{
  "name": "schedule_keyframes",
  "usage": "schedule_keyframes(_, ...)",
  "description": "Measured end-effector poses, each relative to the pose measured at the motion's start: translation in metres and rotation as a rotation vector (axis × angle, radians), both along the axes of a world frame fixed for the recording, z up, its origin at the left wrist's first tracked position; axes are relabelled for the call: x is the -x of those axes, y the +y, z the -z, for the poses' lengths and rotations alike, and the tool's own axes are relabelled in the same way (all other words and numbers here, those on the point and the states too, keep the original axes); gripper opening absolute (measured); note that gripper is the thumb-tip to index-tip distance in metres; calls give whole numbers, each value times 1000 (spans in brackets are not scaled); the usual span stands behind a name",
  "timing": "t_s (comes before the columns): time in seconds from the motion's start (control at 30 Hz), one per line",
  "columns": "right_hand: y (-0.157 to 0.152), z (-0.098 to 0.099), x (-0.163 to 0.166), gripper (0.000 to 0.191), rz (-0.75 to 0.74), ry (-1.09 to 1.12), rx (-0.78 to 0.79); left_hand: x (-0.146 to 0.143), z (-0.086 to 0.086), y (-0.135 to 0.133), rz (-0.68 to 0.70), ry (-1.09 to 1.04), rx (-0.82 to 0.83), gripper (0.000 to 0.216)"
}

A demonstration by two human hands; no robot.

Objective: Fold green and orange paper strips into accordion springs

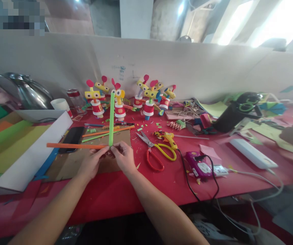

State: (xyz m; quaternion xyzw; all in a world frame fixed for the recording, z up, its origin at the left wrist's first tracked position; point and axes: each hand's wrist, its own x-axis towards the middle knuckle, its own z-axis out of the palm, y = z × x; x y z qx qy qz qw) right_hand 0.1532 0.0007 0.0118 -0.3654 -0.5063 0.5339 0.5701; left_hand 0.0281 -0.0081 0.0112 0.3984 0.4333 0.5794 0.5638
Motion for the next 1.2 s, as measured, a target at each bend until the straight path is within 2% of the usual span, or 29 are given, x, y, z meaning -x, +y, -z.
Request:
schedule_keyframes(0.23, -2, 2, 2, 15, 35, -13, -50, -3, 2, 1, 2, -33, -1, 26)
schedule_keyframes(0.5, -7, 5, 2, 14, 82, -162, -181, 0, -3, 3, -21, -146, 18, 27)
schedule_keyframes(0.57, -7, 6, 3, 16, 56, -121, -151, 1, -2, 4, -44, -159, 15, 25)
schedule_keyframes(0.7, -5, 4, 3, 19, -87, 12, -59, 4, 0, 6, -91, -202, 32, 21)
schedule_keyframes(0.77, -5, 1, 2, 19, -130, 3, -45, 5, -1, 7, -84, -243, 62, 16)
schedule_keyframes(0.83, -6, -2, -1, 18, -103, -120, -100, 6, -2, 8, -100, -300, 119, 14)
schedule_keyframes(1.0, -15, -9, -6, 19, 24, -685, -335, 8, -3, 8, -120, -361, 248, 13)
schedule_keyframes(1.1, -17, -9, -6, 22, 80, -853, -327, 7, -2, 7, -108, -353, 235, 13)
schedule_keyframes(1.2, -15, -6, -4, 22, 119, -919, -309, 6, 0, 6, -97, -342, 226, 15)
